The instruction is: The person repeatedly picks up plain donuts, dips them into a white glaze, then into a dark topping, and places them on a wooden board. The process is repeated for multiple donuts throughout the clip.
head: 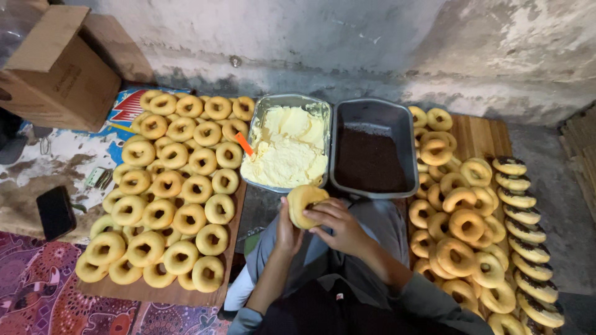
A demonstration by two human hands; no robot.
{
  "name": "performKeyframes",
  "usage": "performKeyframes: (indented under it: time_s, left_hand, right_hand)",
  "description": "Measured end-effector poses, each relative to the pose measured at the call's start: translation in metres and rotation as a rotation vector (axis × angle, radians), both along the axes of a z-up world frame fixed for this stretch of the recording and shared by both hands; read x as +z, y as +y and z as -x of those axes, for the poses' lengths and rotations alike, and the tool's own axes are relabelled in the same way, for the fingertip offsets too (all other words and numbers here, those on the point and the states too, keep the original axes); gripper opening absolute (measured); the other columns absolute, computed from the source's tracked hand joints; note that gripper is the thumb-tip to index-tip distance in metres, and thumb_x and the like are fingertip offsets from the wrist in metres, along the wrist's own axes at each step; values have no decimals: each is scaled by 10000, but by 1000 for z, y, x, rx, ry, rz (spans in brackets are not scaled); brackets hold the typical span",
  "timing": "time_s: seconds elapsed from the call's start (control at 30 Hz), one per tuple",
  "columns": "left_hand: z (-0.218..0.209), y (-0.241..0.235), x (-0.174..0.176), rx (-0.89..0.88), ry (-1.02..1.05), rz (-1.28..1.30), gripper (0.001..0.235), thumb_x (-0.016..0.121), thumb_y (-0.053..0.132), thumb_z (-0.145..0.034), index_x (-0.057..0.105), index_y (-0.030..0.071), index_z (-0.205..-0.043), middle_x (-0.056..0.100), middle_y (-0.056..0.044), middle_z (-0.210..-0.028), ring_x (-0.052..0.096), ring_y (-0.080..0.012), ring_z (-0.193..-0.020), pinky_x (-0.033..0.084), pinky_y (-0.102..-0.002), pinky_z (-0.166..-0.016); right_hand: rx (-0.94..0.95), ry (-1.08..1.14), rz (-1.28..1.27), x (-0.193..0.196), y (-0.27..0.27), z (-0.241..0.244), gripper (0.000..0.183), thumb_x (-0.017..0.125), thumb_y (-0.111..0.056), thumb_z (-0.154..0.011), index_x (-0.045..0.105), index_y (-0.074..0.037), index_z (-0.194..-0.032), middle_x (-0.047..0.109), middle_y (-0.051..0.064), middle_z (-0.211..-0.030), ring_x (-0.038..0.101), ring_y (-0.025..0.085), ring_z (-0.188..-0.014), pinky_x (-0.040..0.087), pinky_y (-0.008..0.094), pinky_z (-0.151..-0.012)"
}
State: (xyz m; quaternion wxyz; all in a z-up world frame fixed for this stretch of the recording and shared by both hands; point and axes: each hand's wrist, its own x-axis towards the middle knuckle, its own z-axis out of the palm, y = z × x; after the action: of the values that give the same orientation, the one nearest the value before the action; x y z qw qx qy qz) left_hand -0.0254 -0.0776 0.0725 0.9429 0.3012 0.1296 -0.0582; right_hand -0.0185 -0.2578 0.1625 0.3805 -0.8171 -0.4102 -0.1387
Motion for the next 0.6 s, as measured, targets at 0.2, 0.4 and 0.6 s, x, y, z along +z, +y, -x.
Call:
performKeyframes:
  time_s: [0.2,0.4,0.6]
  left_hand:
    - [7,5,-9,31,6,71,670,356,557,-1042,506,52,-1456,621,-121,-1396,609,-263,-1272,512,-430,-1050]
    - [12,46,-18,191,-4,133,696,339,576,-1069,498,31,-1472,603,-134,-1411,597,-272,-1270,506,-424,-1044]
    - [24,85,-37,338,119,142,671,355,579,-1032,513,72,-1442,605,-110,-1403,610,-298,-1242,521,-484,-1013]
  right_hand:
    - [-383,173,-142,-1,10,-37,526,822,-134,-799,662,-74,-1296,730,97,-1115,664,281,-1079,501,425,-999]
    - [191,105,11,-46,64,-48,558,791,-85,-771,681,-35,-1316,720,130,-1096,666,309,-1078,455,474,-1029]
    - [-82,-15,46,-92,106,-151,440,792,-125,-798,691,-61,-1221,725,129,-1130,653,328,-1104,489,445,-971]
